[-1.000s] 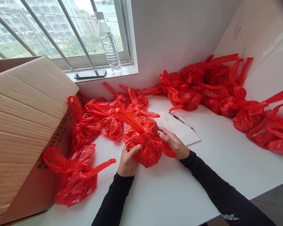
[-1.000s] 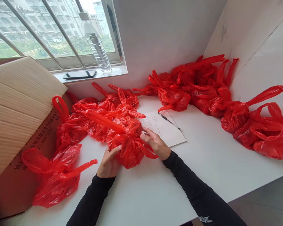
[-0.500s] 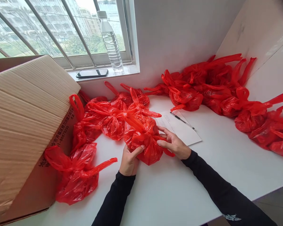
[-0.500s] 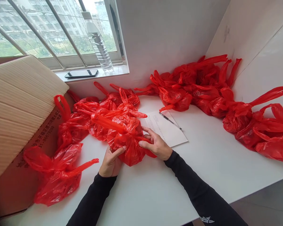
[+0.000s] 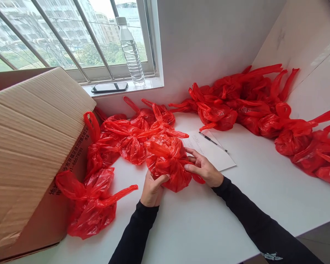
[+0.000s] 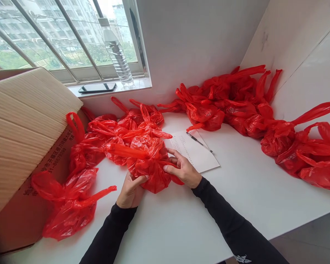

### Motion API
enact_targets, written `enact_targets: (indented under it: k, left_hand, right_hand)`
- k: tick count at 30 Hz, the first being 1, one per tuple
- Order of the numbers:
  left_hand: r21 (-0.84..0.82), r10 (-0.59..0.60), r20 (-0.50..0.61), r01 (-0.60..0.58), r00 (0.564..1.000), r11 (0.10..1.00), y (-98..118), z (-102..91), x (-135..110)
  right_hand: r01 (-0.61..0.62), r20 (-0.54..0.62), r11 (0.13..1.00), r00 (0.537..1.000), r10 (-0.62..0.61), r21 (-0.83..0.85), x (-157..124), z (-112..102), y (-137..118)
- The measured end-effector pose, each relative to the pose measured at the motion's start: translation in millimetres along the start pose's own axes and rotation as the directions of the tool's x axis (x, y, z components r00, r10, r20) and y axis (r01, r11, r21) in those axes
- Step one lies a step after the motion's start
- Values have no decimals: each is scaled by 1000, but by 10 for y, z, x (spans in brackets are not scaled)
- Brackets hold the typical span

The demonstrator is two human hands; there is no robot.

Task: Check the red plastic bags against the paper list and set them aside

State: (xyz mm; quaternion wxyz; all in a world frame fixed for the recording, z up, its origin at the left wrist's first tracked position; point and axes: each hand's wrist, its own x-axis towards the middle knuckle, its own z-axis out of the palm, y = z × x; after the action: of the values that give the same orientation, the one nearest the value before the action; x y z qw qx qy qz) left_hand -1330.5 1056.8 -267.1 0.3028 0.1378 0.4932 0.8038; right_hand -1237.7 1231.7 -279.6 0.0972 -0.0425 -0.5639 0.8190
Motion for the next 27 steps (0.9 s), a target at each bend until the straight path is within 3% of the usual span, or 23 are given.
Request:
enact_targets:
  k: [13, 21, 27]
  left_hand:
    - [-45, -74, -108, 70, 991, 997, -82, -97, 27]
    - [-79, -53, -99, 45, 994, 996, -77, -85, 48]
    - [-181, -45, -174, 13, 984, 983, -21, -59, 68]
  right_hand:
    - [53, -1, 997, 999, -53, -63, -16, 50, -40]
    - [24, -39, 997, 999, -27, -75, -26, 29, -25]
    - [7, 8, 986, 1000, -6, -166, -35, 31, -56]
